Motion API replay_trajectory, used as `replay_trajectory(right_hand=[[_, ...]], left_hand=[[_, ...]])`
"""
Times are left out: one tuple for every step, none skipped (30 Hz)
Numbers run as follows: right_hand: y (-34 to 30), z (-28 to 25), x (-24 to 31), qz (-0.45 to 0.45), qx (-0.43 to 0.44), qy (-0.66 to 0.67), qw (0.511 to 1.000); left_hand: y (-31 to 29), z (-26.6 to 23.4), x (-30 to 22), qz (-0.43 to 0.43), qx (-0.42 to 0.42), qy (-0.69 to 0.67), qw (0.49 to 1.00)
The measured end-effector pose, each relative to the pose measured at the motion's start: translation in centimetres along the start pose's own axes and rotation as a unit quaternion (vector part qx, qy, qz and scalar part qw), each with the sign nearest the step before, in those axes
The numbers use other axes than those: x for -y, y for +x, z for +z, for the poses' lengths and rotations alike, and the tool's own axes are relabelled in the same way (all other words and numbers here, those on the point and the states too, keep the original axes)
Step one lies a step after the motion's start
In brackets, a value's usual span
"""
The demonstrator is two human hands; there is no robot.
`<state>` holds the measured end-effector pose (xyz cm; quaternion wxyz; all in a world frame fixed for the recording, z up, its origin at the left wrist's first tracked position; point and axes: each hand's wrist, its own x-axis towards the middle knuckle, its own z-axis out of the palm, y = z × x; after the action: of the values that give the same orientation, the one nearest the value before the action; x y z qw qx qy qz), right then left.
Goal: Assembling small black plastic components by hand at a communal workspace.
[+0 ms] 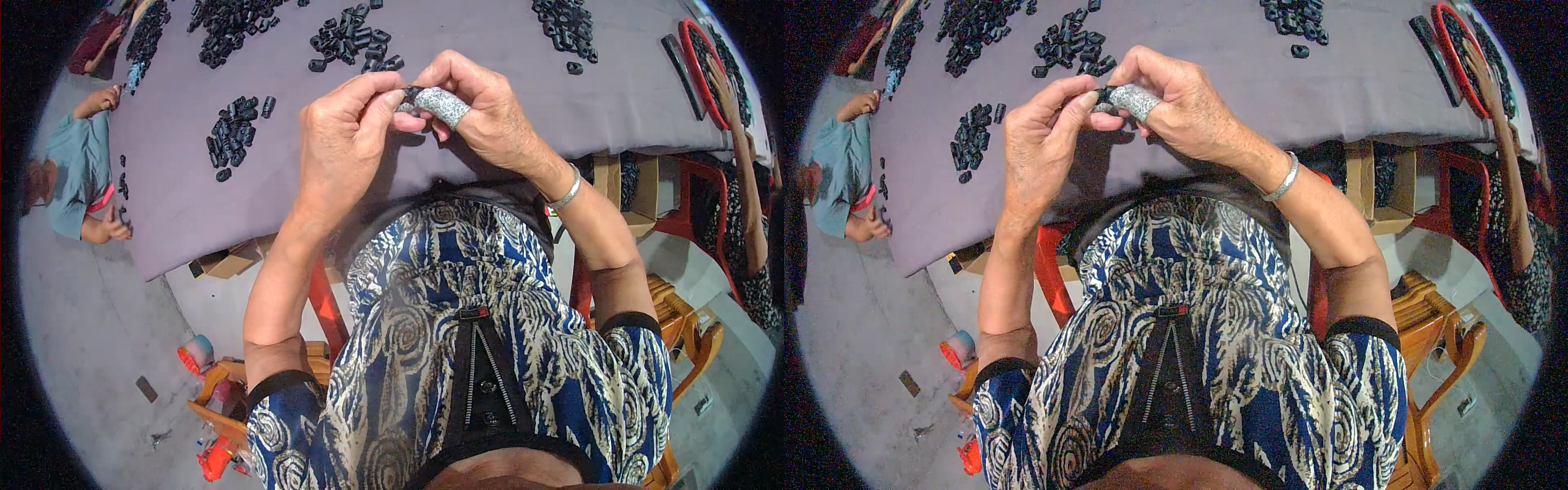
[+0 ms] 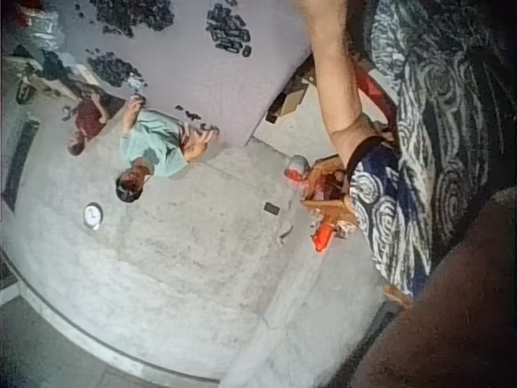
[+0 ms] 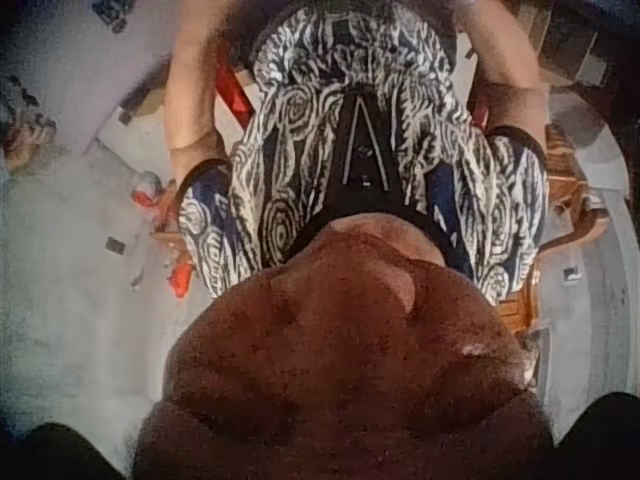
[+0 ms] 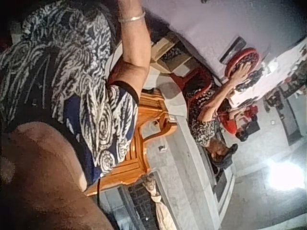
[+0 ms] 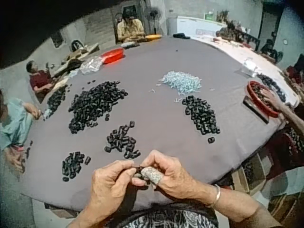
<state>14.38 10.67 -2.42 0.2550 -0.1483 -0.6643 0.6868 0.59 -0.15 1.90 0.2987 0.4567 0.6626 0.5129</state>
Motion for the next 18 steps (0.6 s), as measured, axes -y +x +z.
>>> replay_trajectory(right_hand=[[0.0, 0.0, 0.0, -0.006, 0.005, -0.004, 1.0], [0.1, 0.0, 0.0, -0.012, 0.009, -0.008, 1.0], [0.1, 0.0, 0.0, -0.013, 0.009, -0.008, 1.0], [0.1, 0.0, 0.0, -0.011, 0.003, -0.016, 1.0], [0.1, -0.1, 0.1, -0.009, -0.003, -0.025, 1.0], [0.1, -0.1, 0.1, -0.01, -0.003, -0.025, 1.0], [0.1, -0.2, 0.2, -0.005, 0.001, -0.024, 1.0], [0.1, -0.2, 0.3, -0.001, 0.006, -0.022, 1.0], [0.1, -0.2, 0.3, 0.0, 0.006, -0.022, 1.0], [0.1, -0.2, 0.4, 0.004, 0.007, -0.018, 1.0], [0.1, -0.2, 0.5, 0.008, 0.008, -0.013, 1.0], [0.0, -0.1, 0.6, 0.009, 0.008, -0.013, 1.0], [0.0, -0.1, 0.7, 0.006, 0.008, -0.023, 1.0], [-0.1, 0.0, 0.8, 0.004, 0.007, -0.032, 0.999], [-0.1, 0.0, 0.9, 0.004, 0.007, -0.032, 0.999], [-0.1, 0.0, 1.0, 0.017, 0.006, -0.036, 0.999], [-0.1, 0.0, 1.0, 0.03, 0.004, -0.04, 0.999], [-0.2, 0.0, 0.8, 0.03, 0.004, -0.039, 0.999]], left_hand=[[0.0, -0.1, -0.1, -0.015, 0.003, -0.01, 1.0], [0.0, -0.1, -0.1, -0.029, 0.007, -0.02, 0.999], [0.1, -0.2, -0.1, -0.029, 0.007, -0.02, 0.999], [0.2, -0.2, -0.1, -0.047, 0.014, -0.042, 0.998], [0.3, -0.2, 0.0, -0.065, 0.02, -0.064, 0.996], [0.3, -0.3, 0.0, -0.065, 0.021, -0.064, 0.996], [0.4, -0.3, 0.0, -0.057, 0.024, -0.062, 0.996], [0.4, -0.4, -0.1, -0.049, 0.026, -0.059, 0.997], [0.5, -0.4, 0.0, -0.05, 0.027, -0.059, 0.997], [0.5, -0.5, 0.0, -0.041, 0.029, -0.045, 0.998], [0.6, -0.5, -0.1, -0.033, 0.032, -0.03, 0.998], [0.6, -0.5, -0.1, -0.033, 0.032, -0.03, 0.998], [0.6, -0.4, -0.2, -0.035, 0.036, -0.023, 0.998], [0.6, -0.4, -0.3, -0.037, 0.04, -0.015, 0.998], [0.7, -0.4, -0.5, -0.038, 0.041, -0.015, 0.998], [0.8, -0.4, -0.6, -0.042, 0.046, -0.013, 0.998], [0.8, -0.4, -0.6, -0.045, 0.052, -0.012, 0.998], [0.9, -0.4, -0.6, -0.045, 0.052, -0.011, 0.998]])
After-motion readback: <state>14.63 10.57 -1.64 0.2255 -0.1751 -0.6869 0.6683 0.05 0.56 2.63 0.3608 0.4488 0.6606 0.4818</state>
